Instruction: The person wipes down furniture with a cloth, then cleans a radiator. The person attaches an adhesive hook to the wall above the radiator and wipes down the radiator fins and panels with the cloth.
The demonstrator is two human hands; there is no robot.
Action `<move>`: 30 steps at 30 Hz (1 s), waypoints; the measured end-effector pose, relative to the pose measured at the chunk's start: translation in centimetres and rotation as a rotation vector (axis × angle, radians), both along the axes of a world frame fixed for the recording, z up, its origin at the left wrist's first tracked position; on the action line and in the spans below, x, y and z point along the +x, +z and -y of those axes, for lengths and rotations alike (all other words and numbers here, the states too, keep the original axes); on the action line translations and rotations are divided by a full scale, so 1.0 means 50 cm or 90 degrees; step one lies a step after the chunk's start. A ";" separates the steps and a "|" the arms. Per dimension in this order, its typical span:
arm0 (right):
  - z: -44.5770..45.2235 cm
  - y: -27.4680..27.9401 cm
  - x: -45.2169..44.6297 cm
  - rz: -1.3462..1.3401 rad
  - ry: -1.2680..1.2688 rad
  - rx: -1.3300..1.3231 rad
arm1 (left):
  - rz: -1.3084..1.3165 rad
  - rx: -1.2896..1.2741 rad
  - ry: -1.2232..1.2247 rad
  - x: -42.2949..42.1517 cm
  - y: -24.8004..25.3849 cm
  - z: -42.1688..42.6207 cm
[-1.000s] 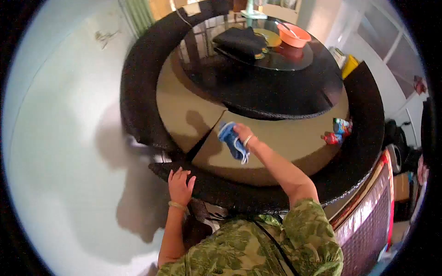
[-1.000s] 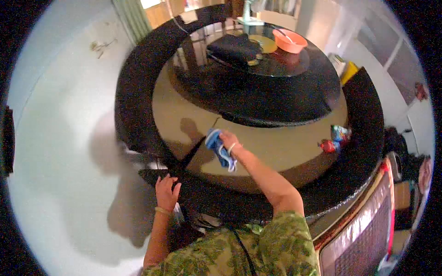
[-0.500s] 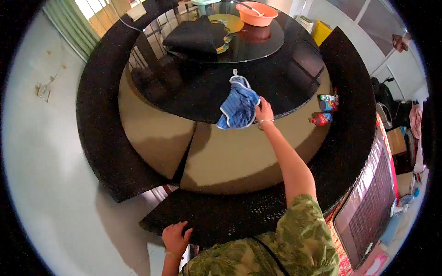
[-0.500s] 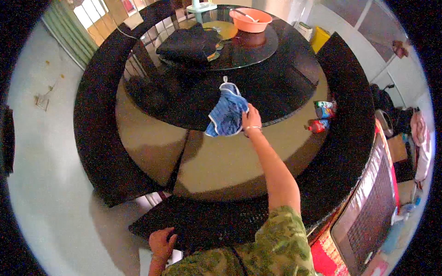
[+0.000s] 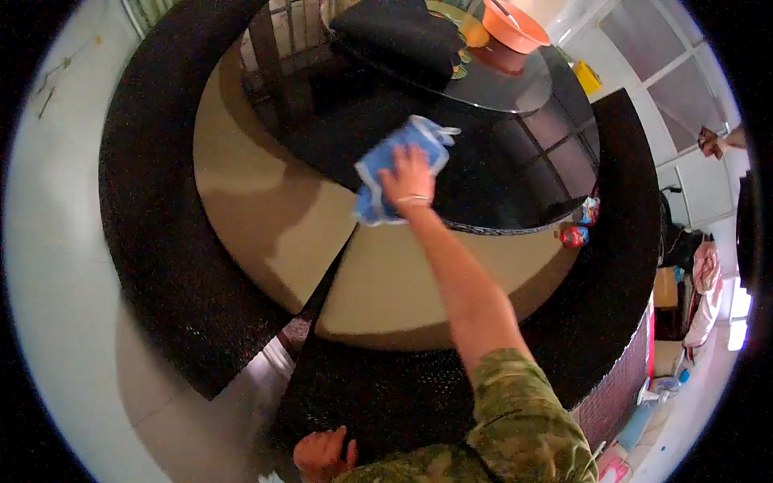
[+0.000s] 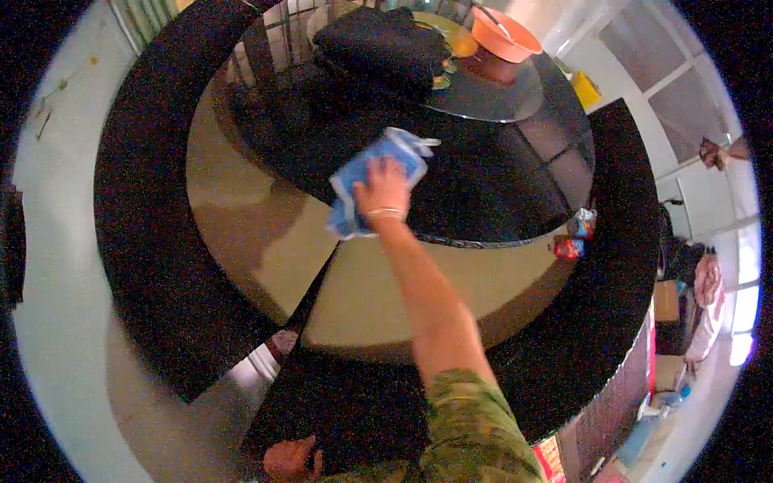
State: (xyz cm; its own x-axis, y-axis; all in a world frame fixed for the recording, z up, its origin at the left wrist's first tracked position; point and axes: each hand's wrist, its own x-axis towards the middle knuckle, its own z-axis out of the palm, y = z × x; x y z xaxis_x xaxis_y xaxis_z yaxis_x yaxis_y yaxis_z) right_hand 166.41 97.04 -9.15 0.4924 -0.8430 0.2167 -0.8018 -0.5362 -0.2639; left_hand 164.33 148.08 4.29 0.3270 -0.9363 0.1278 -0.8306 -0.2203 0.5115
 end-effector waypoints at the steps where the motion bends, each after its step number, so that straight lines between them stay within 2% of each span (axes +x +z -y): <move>1: -0.026 -0.010 0.083 -0.004 0.030 -0.008 | -0.002 -0.002 0.009 -0.003 -0.005 -0.003; 3: -0.079 -0.016 0.209 -0.002 0.100 0.014 | 0.000 0.059 0.016 -0.001 -0.007 -0.002; 5: -0.087 -0.041 0.246 0.001 0.115 -0.008 | -0.019 0.050 0.020 0.003 -0.004 0.003; 7: -0.050 -0.052 0.199 -0.028 0.190 -0.017 | -0.039 0.044 0.023 0.005 0.007 0.008; 10: -0.032 -0.022 0.049 -0.031 0.162 -0.047 | -0.054 0.055 0.051 -0.004 0.010 0.006; 11: -0.022 -0.003 -0.016 -0.024 0.100 0.006 | -0.071 0.113 0.024 -0.010 -0.009 -0.013; 12: 0.002 -0.022 -0.097 -0.038 0.017 -0.043 | -0.087 0.172 -0.004 -0.015 -0.020 -0.026; 13: 0.023 -0.025 -0.182 -0.028 -0.094 0.010 | -0.089 0.170 -0.004 -0.011 -0.015 -0.015; 14: 0.066 -0.101 -0.300 0.013 -0.163 -0.106 | -0.115 0.150 0.005 0.003 -0.009 0.014; 15: 0.076 -0.089 -0.387 -0.080 -0.245 -0.119 | -0.141 0.128 0.011 0.010 -0.005 0.032; 16: 0.117 -0.153 -0.494 -0.161 -0.330 -0.120 | -0.141 0.126 0.010 0.005 -0.007 0.033; 17: 0.102 -0.064 -0.514 -0.188 -0.424 0.073 | -0.100 0.117 0.015 -0.003 -0.014 0.029; 18: 0.107 -0.072 -0.567 0.005 -0.442 0.078 | -0.057 0.108 0.020 -0.009 -0.020 0.028; 19: 0.098 -0.046 -0.591 0.093 -0.416 0.115 | -0.056 0.104 0.019 -0.011 -0.027 0.028; 20: 0.123 -0.110 -0.651 0.101 -0.370 0.064 | -0.048 0.075 0.014 -0.010 -0.034 0.026; 22: 0.114 -0.115 -0.655 0.245 -0.367 0.109 | -0.016 0.030 0.028 -0.015 -0.028 0.032; 23: 0.073 -0.066 -0.611 0.380 -0.407 0.208 | -0.004 0.025 0.026 -0.018 -0.022 0.036; 24: 0.059 -0.068 -0.602 0.527 -0.378 0.329 | -0.033 0.027 0.029 -0.023 -0.018 0.038; 25: 0.097 -0.146 -0.625 0.554 -0.359 0.393 | -0.064 0.032 0.033 -0.031 -0.012 0.036; 27: 0.021 -0.040 -0.542 0.714 -0.350 0.512 | 0.005 0.079 0.016 -0.044 -0.015 0.034; 28: 0.006 -0.011 -0.521 0.730 -0.344 0.513 | 0.062 0.129 0.001 -0.047 -0.016 0.035; 30: -0.016 0.034 -0.499 0.702 -0.285 0.556 | 0.092 0.083 0.013 -0.046 -0.016 0.035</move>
State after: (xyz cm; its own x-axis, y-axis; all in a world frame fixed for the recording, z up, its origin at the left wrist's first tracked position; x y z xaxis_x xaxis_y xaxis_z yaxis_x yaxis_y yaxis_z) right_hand 141.47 97.87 -7.45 0.0895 -0.9343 -0.3449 -0.0381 0.3429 -0.9386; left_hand 162.05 146.34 3.50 0.3333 -0.9413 0.0530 -0.8878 -0.2945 0.3536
